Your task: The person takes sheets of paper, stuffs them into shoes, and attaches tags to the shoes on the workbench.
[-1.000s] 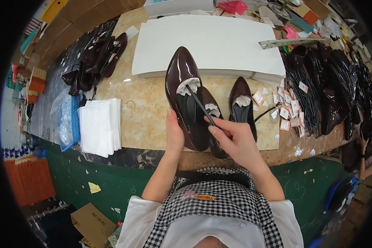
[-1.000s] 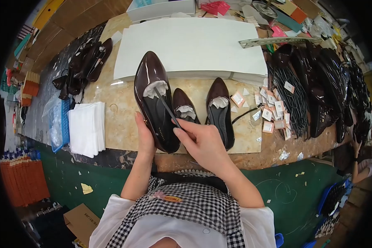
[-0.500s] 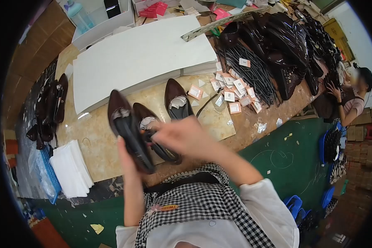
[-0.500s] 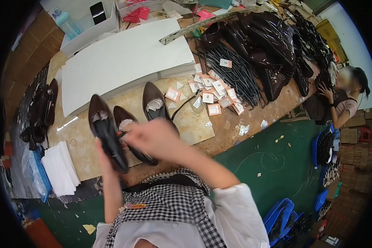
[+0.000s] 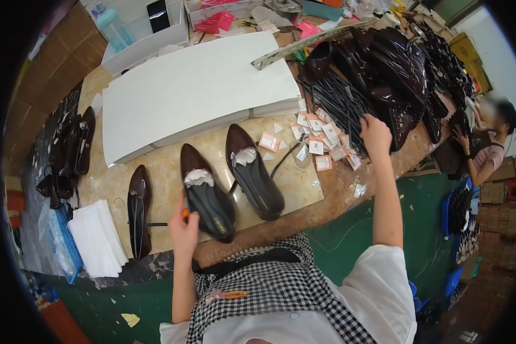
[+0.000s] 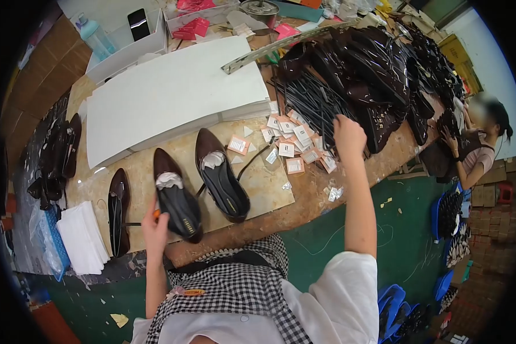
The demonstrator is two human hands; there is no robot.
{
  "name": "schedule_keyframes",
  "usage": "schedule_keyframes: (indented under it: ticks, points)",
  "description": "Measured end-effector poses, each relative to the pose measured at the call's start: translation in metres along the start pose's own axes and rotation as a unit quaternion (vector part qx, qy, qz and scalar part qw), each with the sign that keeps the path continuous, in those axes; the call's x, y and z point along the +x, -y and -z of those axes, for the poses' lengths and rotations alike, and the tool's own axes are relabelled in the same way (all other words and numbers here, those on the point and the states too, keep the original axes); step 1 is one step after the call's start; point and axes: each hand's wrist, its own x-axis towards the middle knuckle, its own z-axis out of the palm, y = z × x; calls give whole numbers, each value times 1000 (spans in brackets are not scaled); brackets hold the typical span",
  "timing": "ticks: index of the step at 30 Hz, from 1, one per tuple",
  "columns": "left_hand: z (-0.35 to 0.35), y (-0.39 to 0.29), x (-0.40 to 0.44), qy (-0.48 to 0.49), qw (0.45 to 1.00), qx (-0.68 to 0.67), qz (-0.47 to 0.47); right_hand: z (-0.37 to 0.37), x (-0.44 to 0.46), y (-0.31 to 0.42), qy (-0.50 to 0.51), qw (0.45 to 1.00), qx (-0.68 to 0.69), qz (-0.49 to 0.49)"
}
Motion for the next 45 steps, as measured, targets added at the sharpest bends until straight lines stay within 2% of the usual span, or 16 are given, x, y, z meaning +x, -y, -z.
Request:
schedule_keyframes:
  ticks: [3,5,7,9,11,14,17,20,24,29,33,37,40,43,44,45]
  points:
    - [0,1,13,-62,943,-322,61,25,-19,10,-15,976,214,-32]
    - [9,-15,23,-6,967,-239,87,64,-42,58,15,898,436,-61]
    - [11,-34,20,-15,919,-363,155,96,-83,108,73,839,539,-28]
    - [16,-28,17,71,761,-617,188,103,-135,146,159,799,579,46]
    - [0,-27,18,98,725,-651,202,103,-169,181,219,810,528,131]
    - [-9,-33,10,14,825,-508,249,101,-189,207,204,863,402,227]
    - [-13,-23,8,-16,847,-493,199,104,-191,221,199,879,336,275]
    - [-19,-34,0,-11,929,-366,52,88,-184,240,224,870,363,247]
    - [-13,-57,2,-17,917,-398,5,101,-180,254,371,803,452,113]
    - [-23,-57,-9,-47,958,-267,-92,93,-182,273,309,814,466,158]
    - [-32,-46,-16,-76,950,-276,-125,87,-182,284,88,874,410,244]
    - [-57,-6,-23,-119,935,-335,-9,70,-190,305,-15,872,392,293]
    - [-46,26,-17,-57,944,-315,81,52,-209,306,141,897,309,284]
    - [-7,7,-13,-89,948,-265,153,60,-171,255,267,768,539,220]
    - [25,16,-4,-87,957,-223,163,59,-152,222,234,838,468,156]
    - [49,-14,-4,-47,996,-61,-37,29,-126,175,159,878,439,103]
